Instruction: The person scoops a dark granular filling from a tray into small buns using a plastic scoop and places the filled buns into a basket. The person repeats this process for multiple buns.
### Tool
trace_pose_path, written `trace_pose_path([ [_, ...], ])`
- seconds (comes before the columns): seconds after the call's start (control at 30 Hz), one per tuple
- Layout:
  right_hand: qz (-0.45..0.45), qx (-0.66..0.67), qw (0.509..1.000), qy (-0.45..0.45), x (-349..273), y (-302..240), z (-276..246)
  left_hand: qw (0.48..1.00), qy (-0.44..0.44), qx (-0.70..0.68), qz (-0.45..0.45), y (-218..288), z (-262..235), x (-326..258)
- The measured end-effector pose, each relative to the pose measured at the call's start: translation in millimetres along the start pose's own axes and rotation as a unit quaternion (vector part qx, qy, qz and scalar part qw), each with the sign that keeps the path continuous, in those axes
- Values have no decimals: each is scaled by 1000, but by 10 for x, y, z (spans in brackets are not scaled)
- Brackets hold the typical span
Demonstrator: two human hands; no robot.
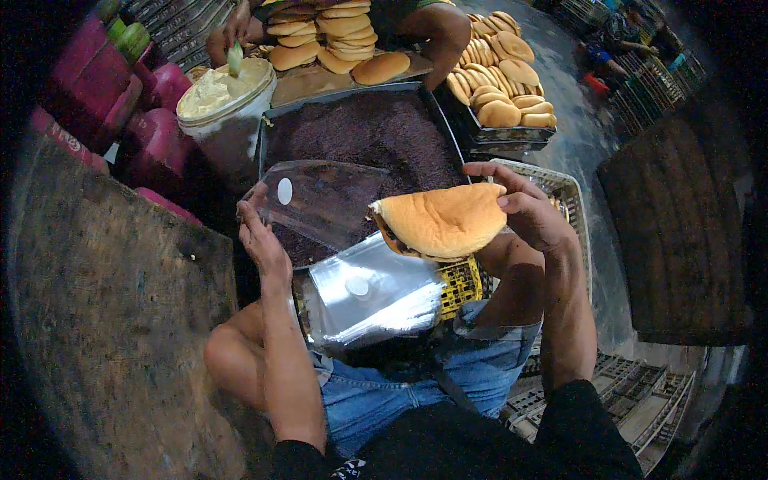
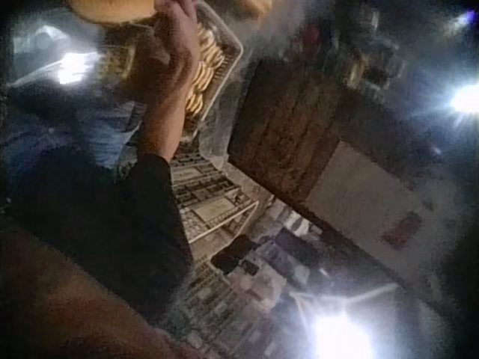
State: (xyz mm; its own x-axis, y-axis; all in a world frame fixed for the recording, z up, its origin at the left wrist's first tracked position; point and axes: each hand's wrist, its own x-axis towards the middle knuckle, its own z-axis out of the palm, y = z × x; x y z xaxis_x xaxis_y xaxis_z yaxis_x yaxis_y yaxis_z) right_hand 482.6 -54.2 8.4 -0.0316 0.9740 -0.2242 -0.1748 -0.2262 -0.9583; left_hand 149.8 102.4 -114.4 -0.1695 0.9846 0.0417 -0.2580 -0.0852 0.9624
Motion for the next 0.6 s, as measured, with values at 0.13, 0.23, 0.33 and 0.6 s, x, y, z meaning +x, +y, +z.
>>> trace_pose_path([
  [0.13,-27,24,999,-1,-35,20,83,997,60,-38,-32,41,71,-29],
  [0.23,-37,31,999,-11,-87,-19,87,992,108,-50,-51,33,107,-83],
  [0.33,-55,60,997,0,-74,58,238,988,128,-71,-57,13,171,-99],
  [0.6,-42,37,998,24,-55,27,419,987,-153,-21,37,419,-87,-173],
])
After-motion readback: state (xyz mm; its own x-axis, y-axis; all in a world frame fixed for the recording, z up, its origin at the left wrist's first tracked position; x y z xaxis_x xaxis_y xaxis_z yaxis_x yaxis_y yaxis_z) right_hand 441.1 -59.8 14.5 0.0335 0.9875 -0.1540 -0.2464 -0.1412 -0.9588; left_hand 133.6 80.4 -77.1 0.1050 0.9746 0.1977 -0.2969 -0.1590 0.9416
